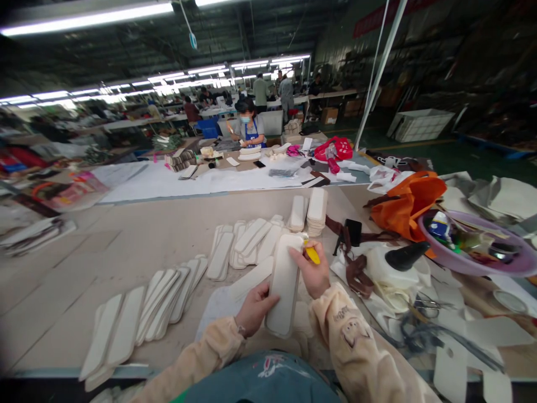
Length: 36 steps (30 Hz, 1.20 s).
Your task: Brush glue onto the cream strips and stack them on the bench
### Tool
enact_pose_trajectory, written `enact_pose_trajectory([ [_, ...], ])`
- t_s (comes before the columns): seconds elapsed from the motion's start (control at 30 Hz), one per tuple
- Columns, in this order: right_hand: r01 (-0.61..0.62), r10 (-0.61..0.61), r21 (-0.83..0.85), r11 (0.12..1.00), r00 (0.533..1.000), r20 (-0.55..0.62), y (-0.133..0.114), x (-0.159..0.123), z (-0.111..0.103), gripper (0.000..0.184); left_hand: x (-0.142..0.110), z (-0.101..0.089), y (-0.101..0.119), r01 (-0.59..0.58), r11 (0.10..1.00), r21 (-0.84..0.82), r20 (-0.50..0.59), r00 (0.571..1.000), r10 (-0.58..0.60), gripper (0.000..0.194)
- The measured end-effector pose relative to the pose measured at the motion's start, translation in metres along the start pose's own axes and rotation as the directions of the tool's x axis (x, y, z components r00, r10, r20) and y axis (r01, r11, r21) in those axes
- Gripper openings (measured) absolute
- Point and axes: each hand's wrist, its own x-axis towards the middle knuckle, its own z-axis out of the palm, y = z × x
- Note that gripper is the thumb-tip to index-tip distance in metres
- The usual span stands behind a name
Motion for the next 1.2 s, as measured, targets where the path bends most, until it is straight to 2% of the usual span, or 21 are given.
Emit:
enact_pose_trajectory([
  [0.13,0.026,-0.026,-0.012,1.000,0.999,-0.025,0.002,0.005,0.001,0.046,0.001,0.000,-0.002,0.008,0.998,-0.058,0.000,1.000,-0.008,0.049],
  [0.23,0.024,-0.025,-0.011,1.000,0.999,-0.038,0.001,0.007,0.003,0.047,-0.002,0.002,0.001,0.030,0.986,-0.162,0.008,1.000,-0.029,0.050],
  [0.4,0.071,-0.070,0.013,0.997,0.995,-0.076,0.006,0.017,0.007,0.050,-0.006,0.004,0.009,0.137,0.921,-0.364,0.101,0.989,-0.107,0.045],
  [0.5,0.075,-0.073,0.017,0.997,0.993,-0.088,0.013,0.024,0.008,0.049,-0.006,0.002,0.005,0.192,0.912,-0.362,0.142,0.979,-0.149,0.044],
  [0.6,0.046,-0.042,0.031,0.998,0.994,-0.101,0.018,0.028,0.008,0.050,-0.005,0.000,-0.003,0.224,0.924,-0.309,0.137,0.972,-0.189,0.048],
  [0.77,-0.001,0.003,0.022,1.000,0.997,-0.077,0.021,0.028,0.008,0.051,-0.005,-0.001,-0.010,0.201,0.934,-0.296,0.128,0.977,-0.169,0.048],
  [1.0,-0.002,0.003,0.016,1.000,1.000,-0.021,0.016,0.019,0.011,0.050,-0.008,-0.002,-0.005,0.174,0.931,-0.320,0.101,0.984,-0.149,0.052],
  [1.1,0.038,-0.039,0.035,0.999,0.999,0.012,0.009,0.012,0.019,0.048,-0.008,-0.002,0.001,0.127,0.924,-0.361,0.050,0.992,-0.117,0.057],
  [1.2,0.066,-0.067,0.025,0.998,0.997,0.050,0.005,0.005,0.027,0.046,-0.007,-0.001,0.006,0.051,0.929,-0.366,-0.046,0.996,-0.073,0.056],
])
